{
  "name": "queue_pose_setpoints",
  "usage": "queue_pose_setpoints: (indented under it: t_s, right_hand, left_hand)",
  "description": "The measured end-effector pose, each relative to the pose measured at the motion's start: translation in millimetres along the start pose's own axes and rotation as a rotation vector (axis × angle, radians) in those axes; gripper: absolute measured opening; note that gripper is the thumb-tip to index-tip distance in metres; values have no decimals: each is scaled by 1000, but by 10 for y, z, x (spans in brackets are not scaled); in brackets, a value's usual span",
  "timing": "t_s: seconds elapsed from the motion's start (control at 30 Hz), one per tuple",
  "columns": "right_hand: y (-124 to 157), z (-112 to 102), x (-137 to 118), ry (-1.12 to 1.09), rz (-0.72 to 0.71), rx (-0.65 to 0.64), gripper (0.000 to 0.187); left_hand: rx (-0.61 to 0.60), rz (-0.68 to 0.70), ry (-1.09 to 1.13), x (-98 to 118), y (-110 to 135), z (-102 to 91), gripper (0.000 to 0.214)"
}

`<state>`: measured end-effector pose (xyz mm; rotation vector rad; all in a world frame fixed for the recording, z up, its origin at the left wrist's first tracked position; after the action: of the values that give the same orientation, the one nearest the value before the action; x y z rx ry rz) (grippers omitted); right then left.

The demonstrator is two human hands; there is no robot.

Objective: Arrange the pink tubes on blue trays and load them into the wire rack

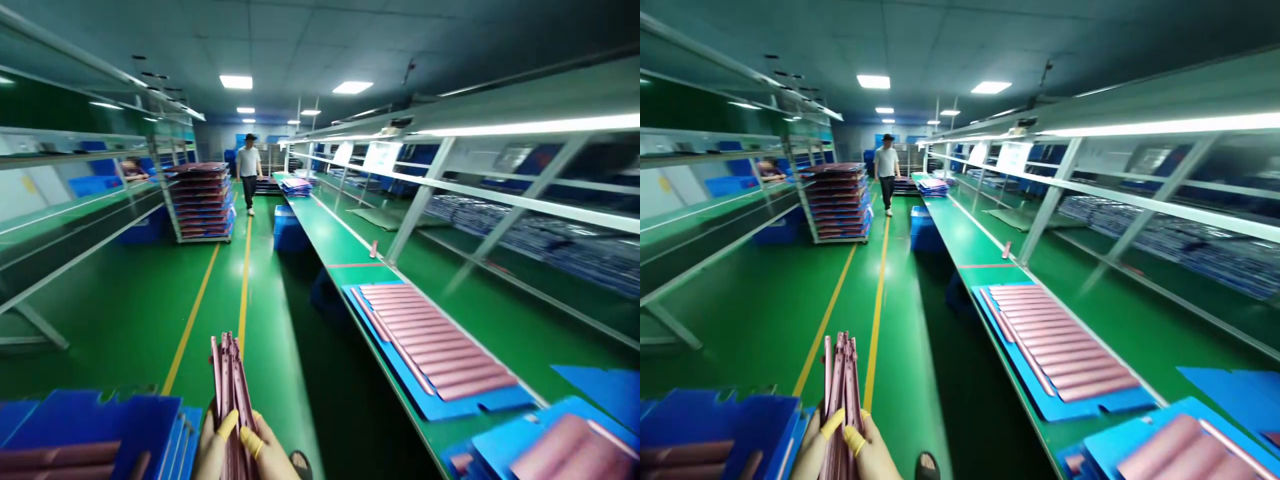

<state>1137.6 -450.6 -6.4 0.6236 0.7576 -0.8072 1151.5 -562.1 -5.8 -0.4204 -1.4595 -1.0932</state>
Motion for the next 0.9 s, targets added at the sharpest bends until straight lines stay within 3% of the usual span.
queue_pose_setpoints:
  t_s: [0.2, 0.33, 0.53, 0.7, 0.83, 0.9]
  right_hand:
    - [-81, -713, -914, 77, -150, -10, 84]
    - [-237, -1275, -1611, 313, -151, 121, 76]
    - [-606, -1981, -2386, 663, -63, 249, 51]
    - [-961, -2657, -2760, 684, -31, 294, 52]
    - [-1390, -3250, -3171, 768, 36, 333, 59]
    - [-1711, -3577, -3393, 806, 65, 326, 63]
  left_hand:
    - [-192, 34, 70, 137, -271, 1399, 63]
    - [-344, -93, 173, 207, -462, 2278, 54]
    - [-505, -306, 323, 108, -924, 3290, 34]
    - [-455, -414, 297, -22, -1350, 4105, 17]
    - [-550, -472, 335, -75, -1832, 4805, 16]
    - [-594, -574, 371, -101, -2175, 5192, 11]
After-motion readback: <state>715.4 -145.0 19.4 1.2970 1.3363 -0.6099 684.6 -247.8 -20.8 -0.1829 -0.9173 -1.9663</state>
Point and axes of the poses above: each hand's wrist, its own y-axis away from the middle knuckle, its own z-axis out of the palm, x = y × z, the point moved 2 cm from there along -y, towards the middle knuckle, and after that the axes turned 3 degrees about z, right-handed, at the moved point
